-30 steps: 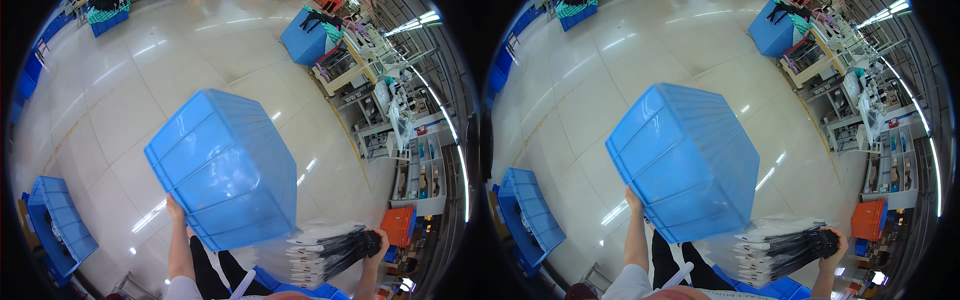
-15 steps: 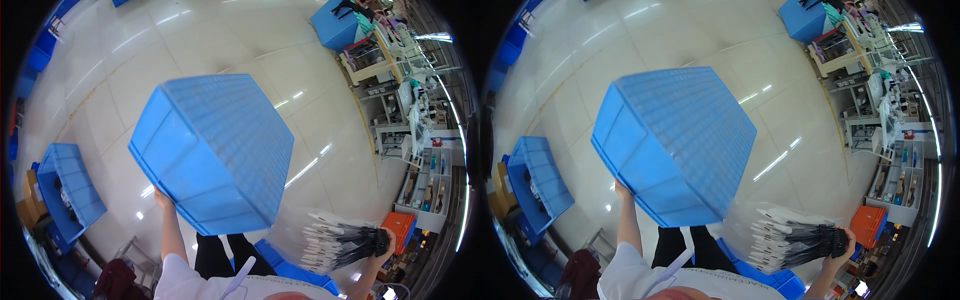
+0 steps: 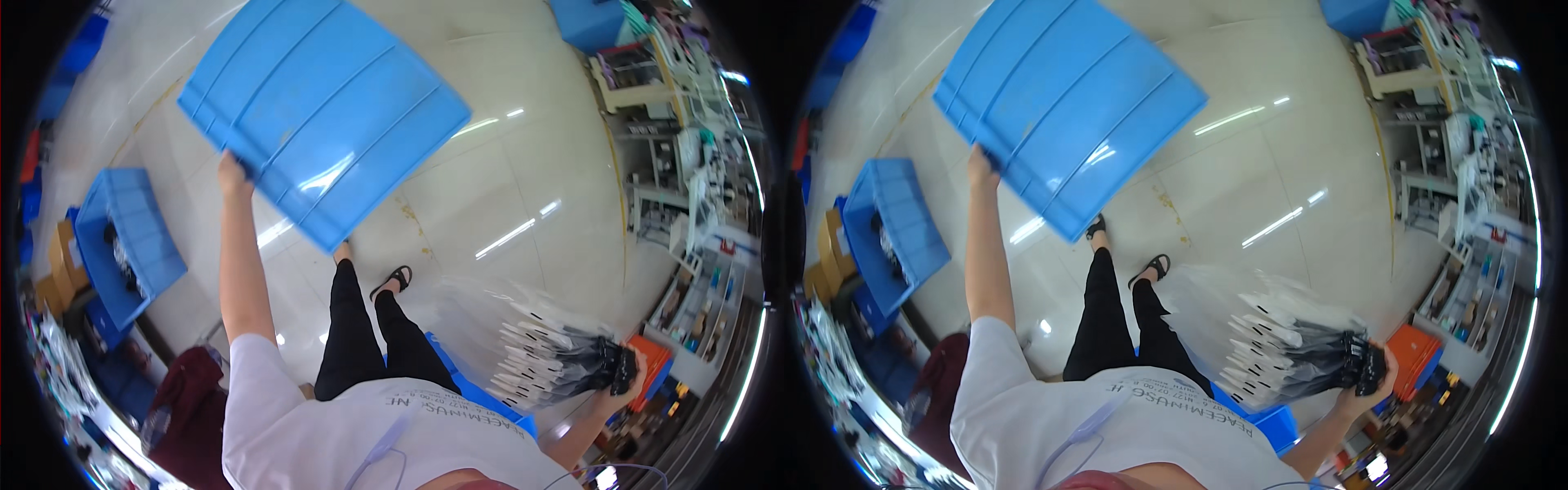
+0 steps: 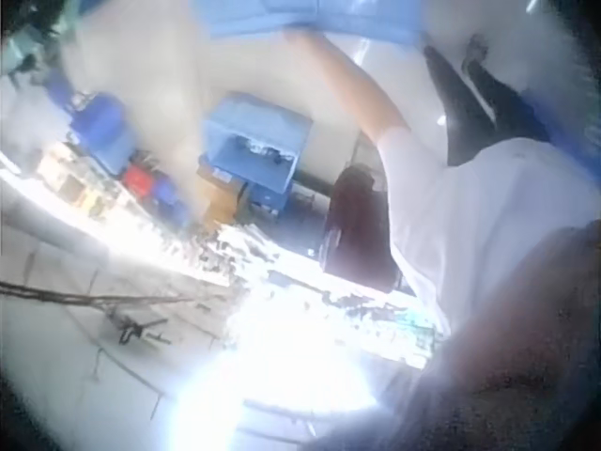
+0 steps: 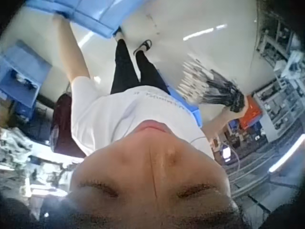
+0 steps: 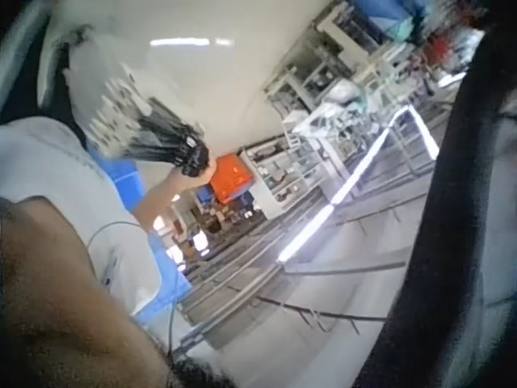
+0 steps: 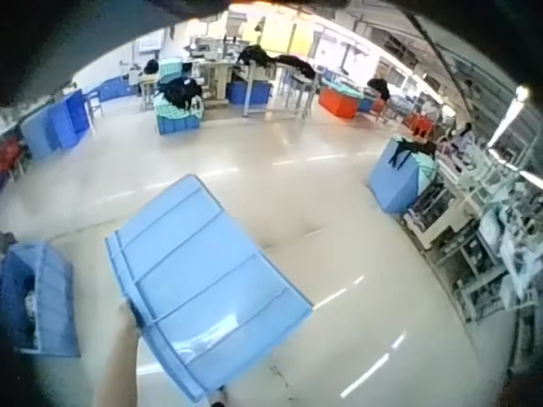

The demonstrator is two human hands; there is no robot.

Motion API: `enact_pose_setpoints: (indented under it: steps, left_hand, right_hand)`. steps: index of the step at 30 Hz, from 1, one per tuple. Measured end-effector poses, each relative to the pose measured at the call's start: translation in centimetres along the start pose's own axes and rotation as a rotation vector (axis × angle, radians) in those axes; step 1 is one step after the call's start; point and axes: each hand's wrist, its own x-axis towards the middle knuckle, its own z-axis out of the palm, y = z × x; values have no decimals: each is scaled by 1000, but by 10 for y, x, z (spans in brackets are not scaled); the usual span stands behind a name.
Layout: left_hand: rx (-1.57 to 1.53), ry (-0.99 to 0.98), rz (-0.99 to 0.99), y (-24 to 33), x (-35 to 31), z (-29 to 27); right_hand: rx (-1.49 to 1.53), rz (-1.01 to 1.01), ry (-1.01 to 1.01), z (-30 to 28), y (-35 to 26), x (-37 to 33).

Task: The person sets up a plastic crate, then sorts and transfers bagged garments on hangers between crates by hand before rearranging the crates.

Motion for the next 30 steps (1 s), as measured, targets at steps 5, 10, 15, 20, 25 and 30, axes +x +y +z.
enact_pose_setpoints:
  steps: [5, 10, 15, 20, 25, 30]
  left_hand:
    - [397, -114, 182, 2, -16, 85]
    - [638, 383, 548, -10, -12, 134]
    - [418, 262, 316, 18, -41, 163]
    - [379, 237, 234, 29, -38, 158]
    - [447, 226, 141, 76, 18, 148]
    - [738, 192, 87, 183, 112, 104]
  right_hand:
    - [61, 113, 71, -14, -7, -15]
    - [39, 22, 2, -1, -21, -4]
    - [185, 166, 43, 13, -69, 17]
    - [32, 11, -8, 36, -80, 46]
    - [-31, -88, -20, 76, -117, 64]
    - [-71, -121, -2, 117, -154, 74]
